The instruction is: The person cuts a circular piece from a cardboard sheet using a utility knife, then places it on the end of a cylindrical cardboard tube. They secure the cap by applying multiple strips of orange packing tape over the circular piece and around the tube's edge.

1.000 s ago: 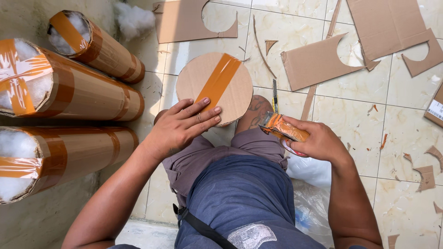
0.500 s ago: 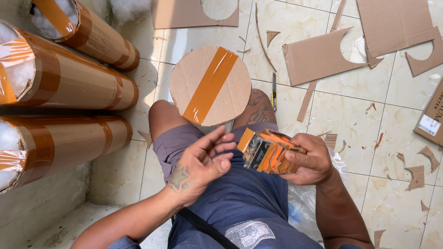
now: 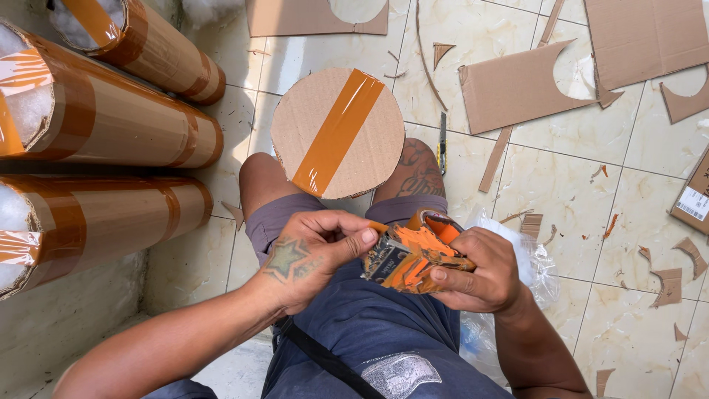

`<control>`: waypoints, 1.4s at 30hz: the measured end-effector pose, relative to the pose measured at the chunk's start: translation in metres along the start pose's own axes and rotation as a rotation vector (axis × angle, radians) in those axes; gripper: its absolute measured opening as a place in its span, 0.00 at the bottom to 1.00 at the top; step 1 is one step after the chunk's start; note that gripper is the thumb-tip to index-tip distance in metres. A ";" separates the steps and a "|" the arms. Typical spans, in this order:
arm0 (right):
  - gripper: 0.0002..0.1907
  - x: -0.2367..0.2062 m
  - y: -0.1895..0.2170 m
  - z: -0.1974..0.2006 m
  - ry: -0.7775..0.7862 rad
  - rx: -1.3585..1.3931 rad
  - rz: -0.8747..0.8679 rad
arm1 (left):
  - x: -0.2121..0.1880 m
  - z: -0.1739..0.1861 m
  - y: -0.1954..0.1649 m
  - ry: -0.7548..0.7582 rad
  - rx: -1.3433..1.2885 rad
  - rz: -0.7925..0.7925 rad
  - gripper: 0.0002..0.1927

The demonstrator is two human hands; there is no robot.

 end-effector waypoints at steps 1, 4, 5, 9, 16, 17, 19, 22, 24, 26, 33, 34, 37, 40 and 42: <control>0.43 0.001 0.003 -0.003 0.004 -0.017 -0.013 | -0.001 0.002 -0.007 -0.033 0.020 -0.021 0.10; 0.46 0.003 0.009 -0.013 0.009 -0.045 -0.057 | -0.004 0.008 -0.027 -0.119 0.116 -0.040 0.09; 0.47 0.003 0.009 -0.016 0.007 -0.040 -0.075 | -0.004 0.011 -0.035 -0.145 0.156 -0.040 0.09; 0.49 -0.002 0.000 -0.020 0.018 -0.020 -0.162 | 0.001 0.033 -0.078 -0.240 0.400 -0.082 0.09; 0.48 -0.014 -0.024 0.003 0.099 -0.075 -0.294 | 0.022 0.083 -0.151 -0.372 0.376 -0.198 0.08; 0.47 -0.015 -0.027 0.007 0.108 -0.081 -0.305 | 0.027 0.090 -0.160 -0.374 0.326 -0.227 0.07; 0.46 -0.015 -0.035 0.013 0.131 -0.102 -0.334 | 0.038 0.104 -0.166 -0.374 0.270 -0.203 0.07; 0.46 -0.011 -0.046 0.014 0.165 -0.114 -0.357 | 0.053 0.120 -0.162 -0.371 0.206 -0.165 0.07; 0.45 -0.007 -0.052 0.014 0.178 -0.099 -0.342 | 0.060 0.129 -0.160 -0.374 0.185 -0.155 0.06; 0.43 -0.002 -0.060 0.012 0.198 -0.108 -0.347 | 0.065 0.138 -0.160 -0.387 0.175 -0.158 0.07; 0.42 0.014 -0.083 0.010 0.268 -0.055 -0.349 | 0.071 0.158 -0.153 -0.386 0.070 -0.127 0.06; 0.42 0.017 -0.084 0.009 0.270 -0.053 -0.347 | 0.071 0.160 -0.152 -0.388 0.058 -0.125 0.06; 0.42 0.019 -0.087 0.007 0.284 -0.043 -0.352 | 0.072 0.165 -0.147 -0.395 0.043 -0.115 0.06; 0.42 0.019 -0.090 0.004 0.290 -0.027 -0.353 | 0.076 0.170 -0.146 -0.387 0.029 -0.120 0.05; 0.41 0.015 -0.093 0.000 0.296 -0.012 -0.363 | 0.079 0.174 -0.144 -0.388 0.026 -0.114 0.06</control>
Point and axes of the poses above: each hand's wrist, its own x-axis towards the middle knuckle, its own z-axis out of the back of the hand, y = z × x, the point moved 9 cm from there along x, towards the middle knuckle, and after that the axes turned 10 degrees about z, right-handed, at the moved point
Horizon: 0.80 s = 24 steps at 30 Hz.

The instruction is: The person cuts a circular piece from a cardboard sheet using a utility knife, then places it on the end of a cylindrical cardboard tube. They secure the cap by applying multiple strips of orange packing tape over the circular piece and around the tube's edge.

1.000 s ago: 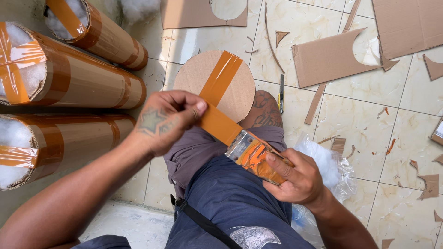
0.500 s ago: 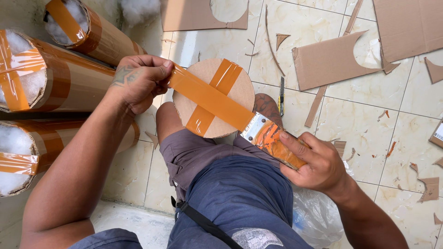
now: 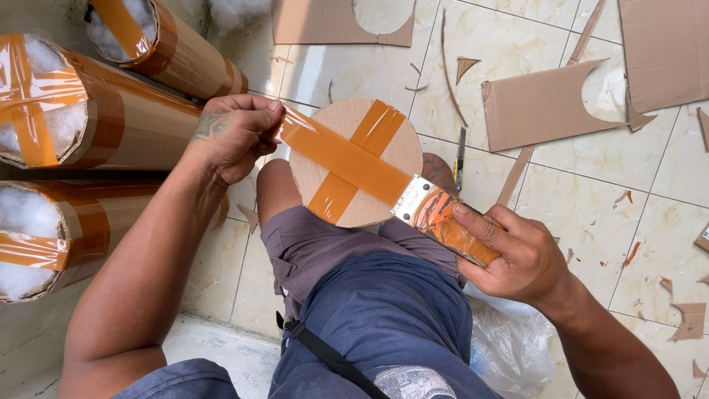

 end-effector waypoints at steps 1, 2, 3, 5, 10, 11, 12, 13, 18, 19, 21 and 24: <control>0.42 -0.001 -0.001 -0.001 -0.007 0.000 0.001 | 0.003 0.002 0.002 -0.009 0.004 0.005 0.06; 0.42 -0.002 -0.002 -0.002 -0.014 -0.001 0.003 | 0.006 0.003 0.004 -0.018 0.008 0.010 0.07; 0.42 -0.004 -0.004 -0.003 -0.021 -0.001 0.005 | 0.009 0.002 0.007 -0.010 -0.015 0.019 0.06; 0.42 -0.007 -0.007 -0.008 -0.034 -0.015 -0.002 | 0.016 -0.001 0.014 0.004 -0.061 0.040 0.05; 0.42 -0.012 -0.014 -0.018 -0.097 -0.015 0.033 | 0.018 -0.015 0.027 0.043 -0.051 -0.048 0.08; 0.43 -0.013 -0.015 -0.020 -0.105 -0.010 0.047 | 0.015 -0.017 0.026 0.044 -0.036 -0.099 0.08; 0.43 -0.014 -0.017 -0.022 -0.114 -0.010 0.061 | 0.011 -0.017 0.024 -0.008 0.055 -0.171 0.09; 0.44 -0.015 -0.018 -0.023 -0.119 -0.013 0.065 | 0.005 -0.017 0.022 -0.062 0.146 -0.241 0.10; 0.45 -0.022 -0.023 -0.028 -0.154 -0.014 0.080 | 0.002 -0.020 0.035 -0.132 0.101 -0.211 0.17; 0.45 -0.023 -0.024 -0.030 -0.156 -0.014 0.071 | 0.005 -0.020 0.039 -0.139 0.048 -0.183 0.25; 0.45 -0.025 -0.025 -0.031 -0.163 -0.021 0.062 | 0.011 -0.022 0.045 -0.131 -0.045 -0.126 0.32; 0.46 -0.026 -0.023 -0.032 -0.182 -0.021 0.088 | 0.007 -0.023 0.039 -0.140 -0.077 -0.243 0.27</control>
Point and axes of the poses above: each hand's wrist, its own x-axis towards the middle knuckle, its own z-axis out of the back of the hand, y = z × x, the point moved 9 cm from there along x, towards the middle knuckle, and after that the axes turned 10 degrees about z, right-handed, at the moved point
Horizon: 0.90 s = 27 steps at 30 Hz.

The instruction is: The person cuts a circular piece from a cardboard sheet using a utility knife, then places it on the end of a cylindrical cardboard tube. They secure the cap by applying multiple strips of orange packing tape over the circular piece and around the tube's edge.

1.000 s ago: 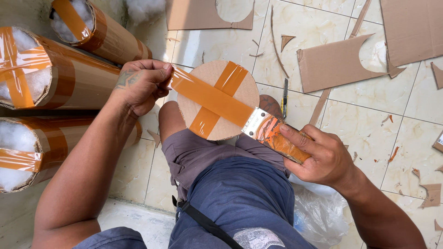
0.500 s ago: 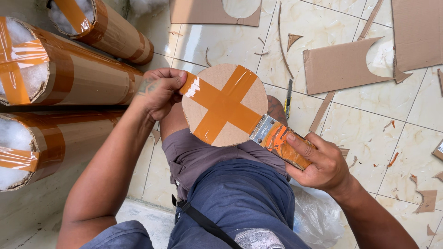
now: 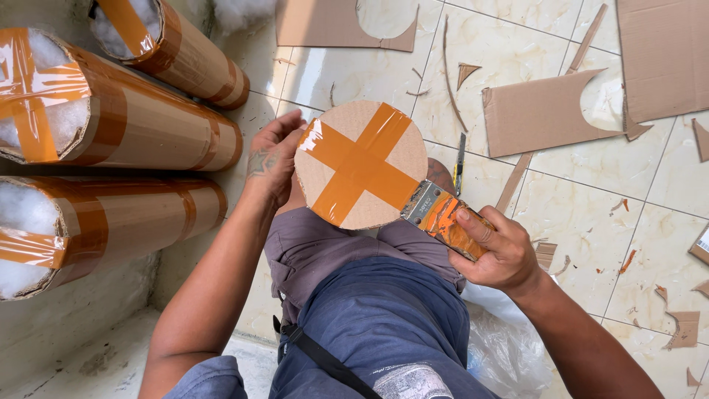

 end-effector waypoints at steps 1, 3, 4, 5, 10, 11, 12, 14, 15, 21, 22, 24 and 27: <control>0.46 0.000 0.000 0.000 -0.009 -0.002 0.008 | -0.007 0.004 -0.013 -0.037 0.031 -0.177 0.28; 0.46 0.000 0.001 -0.001 -0.023 0.002 0.025 | -0.026 -0.004 -0.027 0.076 0.054 -0.416 0.30; 0.47 0.000 0.001 -0.002 -0.023 0.005 0.032 | -0.037 -0.015 -0.031 0.237 0.047 -0.478 0.32; 0.47 0.000 0.001 -0.003 -0.022 0.010 0.035 | -0.050 -0.027 -0.036 0.400 0.041 -0.533 0.34; 0.47 -0.004 0.003 0.000 -0.068 0.009 0.049 | -0.078 -0.053 -0.063 0.223 0.577 -0.674 0.43; 0.47 -0.004 0.003 -0.001 -0.065 0.015 0.045 | -0.088 -0.059 -0.071 0.149 0.710 -0.749 0.45; 0.47 -0.004 0.004 -0.001 -0.071 0.022 0.054 | -0.105 -0.074 -0.075 0.169 0.893 -0.881 0.48; 0.48 -0.004 0.004 0.000 -0.085 0.029 0.066 | -0.140 -0.102 -0.067 0.209 1.273 -1.131 0.54; 0.48 -0.004 0.003 0.000 -0.089 0.031 0.065 | -0.143 -0.115 -0.058 0.300 1.329 -1.104 0.57; 0.49 -0.012 -0.005 -0.003 -0.087 0.067 0.102 | -0.142 -0.140 -0.033 0.462 1.538 -0.970 0.53; 0.49 -0.017 -0.008 -0.004 -0.087 0.071 0.091 | -0.141 -0.140 -0.033 0.453 1.544 -0.964 0.51; 0.50 -0.026 -0.014 -0.006 -0.099 0.073 0.085 | -0.138 -0.138 -0.034 0.428 1.549 -0.968 0.49; 0.51 -0.041 -0.024 -0.013 -0.100 0.111 0.077 | -0.138 -0.137 -0.032 0.442 1.532 -0.948 0.49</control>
Point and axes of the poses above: each hand's wrist, its own x-axis towards the middle knuckle, its own z-axis out of the back of the hand, y = z × x, the point moved 9 cm from there along x, towards the middle knuckle, and after that the axes turned 10 degrees about z, right-handed, at the moved point
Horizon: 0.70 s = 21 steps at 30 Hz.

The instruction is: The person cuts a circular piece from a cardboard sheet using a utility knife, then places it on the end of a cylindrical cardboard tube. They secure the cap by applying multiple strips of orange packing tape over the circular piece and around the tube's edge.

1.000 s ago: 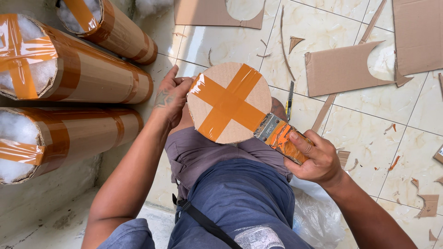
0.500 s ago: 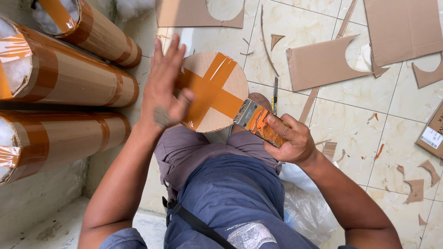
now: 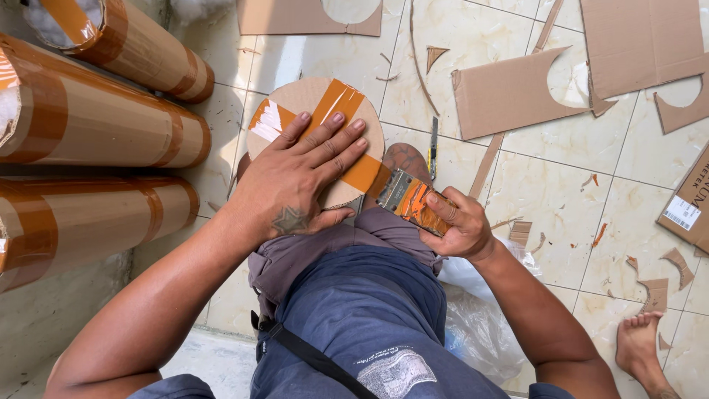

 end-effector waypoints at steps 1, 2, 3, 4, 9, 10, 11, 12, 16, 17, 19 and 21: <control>0.51 -0.005 -0.004 -0.002 -0.002 -0.005 -0.002 | 0.000 0.000 0.000 0.001 -0.002 0.001 0.49; 0.51 -0.009 -0.005 -0.004 -0.005 -0.005 -0.005 | 0.000 0.000 0.000 0.005 -0.003 0.005 0.50; 0.51 -0.012 -0.006 -0.005 -0.005 -0.005 -0.011 | 0.001 0.002 -0.001 -0.013 -0.026 0.003 0.49; 0.50 -0.011 -0.007 -0.007 0.012 -0.007 -0.026 | 0.000 0.004 -0.002 -0.032 -0.047 0.000 0.49; 0.44 0.001 0.000 -0.003 0.121 -0.068 -0.109 | 0.003 0.009 -0.008 -0.168 -0.067 0.155 0.46; 0.43 0.009 0.004 0.000 0.184 -0.108 -0.142 | 0.004 0.007 -0.012 -0.205 -0.038 0.191 0.45; 0.43 0.016 0.009 0.005 0.248 -0.145 -0.178 | 0.005 0.004 -0.017 -0.240 -0.010 0.228 0.44; 0.42 0.025 0.015 0.009 0.311 -0.183 -0.211 | 0.007 -0.001 -0.021 -0.255 0.008 0.241 0.41; 0.39 0.057 0.025 0.020 0.549 -0.212 -0.432 | 0.013 -0.022 -0.031 -0.287 0.081 0.273 0.32; 0.38 0.065 0.024 0.021 0.603 -0.200 -0.474 | 0.013 -0.027 -0.032 -0.291 0.103 0.277 0.32; 0.38 0.078 0.022 0.020 0.679 -0.179 -0.530 | 0.014 -0.035 -0.032 -0.296 0.136 0.286 0.30; 0.37 0.088 0.019 0.019 0.729 -0.160 -0.555 | 0.015 -0.040 -0.032 -0.301 0.165 0.299 0.29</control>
Point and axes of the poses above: each hand's wrist, its own x-axis towards the middle knuckle, its own z-axis out of the back of the hand, y = z × x, the point moved 9 cm from there along x, towards the middle knuckle, and after that the axes turned 10 degrees about z, right-handed, at the moved point
